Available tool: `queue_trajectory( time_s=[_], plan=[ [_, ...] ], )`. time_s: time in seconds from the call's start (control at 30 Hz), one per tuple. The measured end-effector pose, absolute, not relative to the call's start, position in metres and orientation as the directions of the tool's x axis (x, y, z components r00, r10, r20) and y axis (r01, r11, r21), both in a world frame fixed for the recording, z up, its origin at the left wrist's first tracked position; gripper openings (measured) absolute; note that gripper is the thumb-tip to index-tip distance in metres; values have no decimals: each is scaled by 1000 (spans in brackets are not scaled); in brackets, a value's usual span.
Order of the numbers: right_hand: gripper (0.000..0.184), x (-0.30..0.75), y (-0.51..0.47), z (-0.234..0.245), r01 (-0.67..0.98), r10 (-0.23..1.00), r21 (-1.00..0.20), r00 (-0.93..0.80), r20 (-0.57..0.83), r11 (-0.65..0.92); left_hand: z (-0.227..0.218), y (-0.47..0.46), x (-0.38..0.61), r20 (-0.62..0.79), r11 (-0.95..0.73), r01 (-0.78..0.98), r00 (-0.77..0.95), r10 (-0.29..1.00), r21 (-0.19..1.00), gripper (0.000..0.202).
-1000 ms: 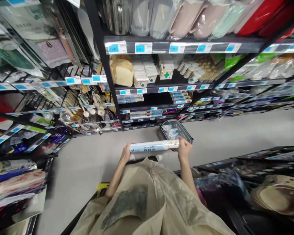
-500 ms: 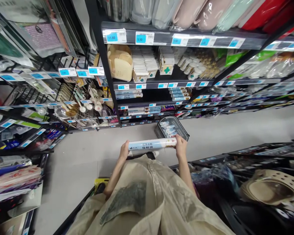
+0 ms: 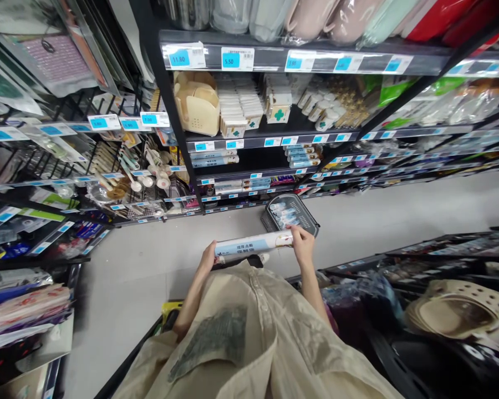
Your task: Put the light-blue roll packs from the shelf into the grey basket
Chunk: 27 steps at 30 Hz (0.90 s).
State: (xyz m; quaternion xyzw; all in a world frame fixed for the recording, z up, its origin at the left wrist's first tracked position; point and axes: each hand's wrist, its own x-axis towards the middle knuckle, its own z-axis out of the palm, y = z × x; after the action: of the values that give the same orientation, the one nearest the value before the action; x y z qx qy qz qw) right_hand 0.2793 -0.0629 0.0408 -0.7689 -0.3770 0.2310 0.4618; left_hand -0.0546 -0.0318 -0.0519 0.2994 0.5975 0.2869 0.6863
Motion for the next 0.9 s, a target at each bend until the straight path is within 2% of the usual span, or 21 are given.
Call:
queue_trajectory(
  time_s=[0.1,0.27,0.6,0.73,0.9],
  plan=[
    [50,279,-63,36,354,816,-891,577,-31,-284,-45,-26,-58,-659,668,-23,139,739,744,46],
    [54,278,-63,28,389,835,-866,547,-56,-314,-36,-18,-64,-592,604,-98,132,795,790,43],
    [48,271,-58,21,390,803,-861,595,-34,-326,-34,-9,-62,-557,551,-245,51,829,797,50],
    [52,272,-56,21,383,790,-860,612,-36,-336,-38,-7,-60,-553,547,-234,43,832,804,48],
    [54,269,-54,24,384,769,-869,639,6,-312,-47,-6,-59,-505,500,-167,13,863,850,56]
  ],
)
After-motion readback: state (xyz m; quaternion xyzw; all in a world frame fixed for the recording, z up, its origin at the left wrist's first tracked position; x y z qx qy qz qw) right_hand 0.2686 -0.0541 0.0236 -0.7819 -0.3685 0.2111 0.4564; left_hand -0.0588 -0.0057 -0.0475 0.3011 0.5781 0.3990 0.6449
